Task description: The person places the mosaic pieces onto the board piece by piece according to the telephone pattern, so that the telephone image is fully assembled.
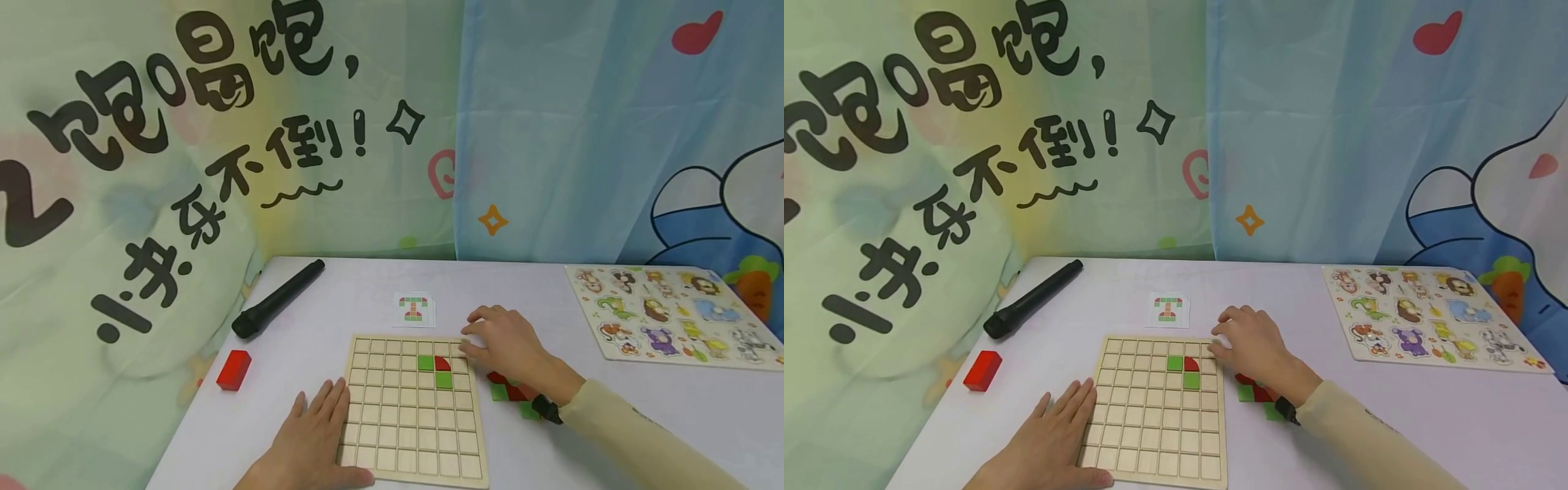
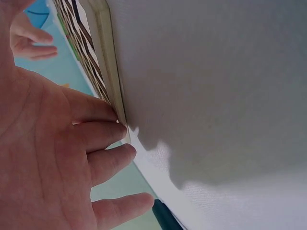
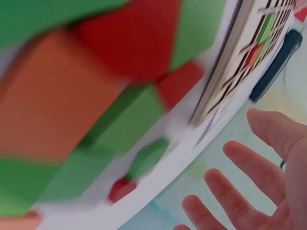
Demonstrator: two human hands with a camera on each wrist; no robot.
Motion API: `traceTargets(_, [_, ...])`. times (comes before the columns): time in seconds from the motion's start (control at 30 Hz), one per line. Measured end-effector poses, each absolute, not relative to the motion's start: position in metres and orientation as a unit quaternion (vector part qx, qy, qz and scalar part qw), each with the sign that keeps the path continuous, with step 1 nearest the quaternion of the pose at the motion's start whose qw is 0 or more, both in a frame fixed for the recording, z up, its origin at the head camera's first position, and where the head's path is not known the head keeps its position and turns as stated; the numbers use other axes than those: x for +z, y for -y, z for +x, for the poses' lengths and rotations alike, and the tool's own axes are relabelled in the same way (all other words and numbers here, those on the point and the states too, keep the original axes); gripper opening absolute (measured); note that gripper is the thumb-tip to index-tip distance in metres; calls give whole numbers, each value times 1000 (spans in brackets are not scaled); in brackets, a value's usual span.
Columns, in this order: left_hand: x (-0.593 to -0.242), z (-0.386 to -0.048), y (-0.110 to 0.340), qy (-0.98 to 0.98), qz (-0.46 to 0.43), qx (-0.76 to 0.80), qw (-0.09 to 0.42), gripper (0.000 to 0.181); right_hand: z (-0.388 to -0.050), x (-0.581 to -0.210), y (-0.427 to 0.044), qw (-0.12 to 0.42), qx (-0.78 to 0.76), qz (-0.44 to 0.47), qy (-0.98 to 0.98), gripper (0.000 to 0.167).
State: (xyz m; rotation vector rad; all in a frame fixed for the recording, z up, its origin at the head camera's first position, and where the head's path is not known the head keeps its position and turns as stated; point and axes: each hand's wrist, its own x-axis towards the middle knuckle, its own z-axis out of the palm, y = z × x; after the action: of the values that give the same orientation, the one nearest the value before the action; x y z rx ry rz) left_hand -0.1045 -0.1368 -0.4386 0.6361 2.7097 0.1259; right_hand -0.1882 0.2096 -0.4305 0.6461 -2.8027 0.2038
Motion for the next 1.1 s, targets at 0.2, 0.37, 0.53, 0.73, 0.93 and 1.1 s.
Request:
traceTargets(0.2, [-439, -105, 136, -957, 226, 45, 176, 126, -189, -429, -237, 102, 72, 187, 974, 24])
traceTargets(0.37, [-438, -104, 136, -958, 229, 37, 170, 126, -186, -434, -251, 68, 72, 156, 983, 29])
traceTargets(0.53, [-438, -104, 136, -959, 229, 26, 167, 126, -184, -439, -256, 63, 77, 154, 983, 30])
traceTargets(0.73, [-438, -104, 136, -958, 224, 38, 175, 127, -184, -444, -257, 66, 78, 154, 983, 30])
traceTargets(0.93, [-437, -104, 136, -958, 226, 37, 173, 127, -184, -445, -257, 75, 77, 160, 981, 29])
traceTargets(1.1, [-438, -104, 136, -958, 226, 41, 174, 126, -183, -445, -255, 73, 81, 159, 981, 28])
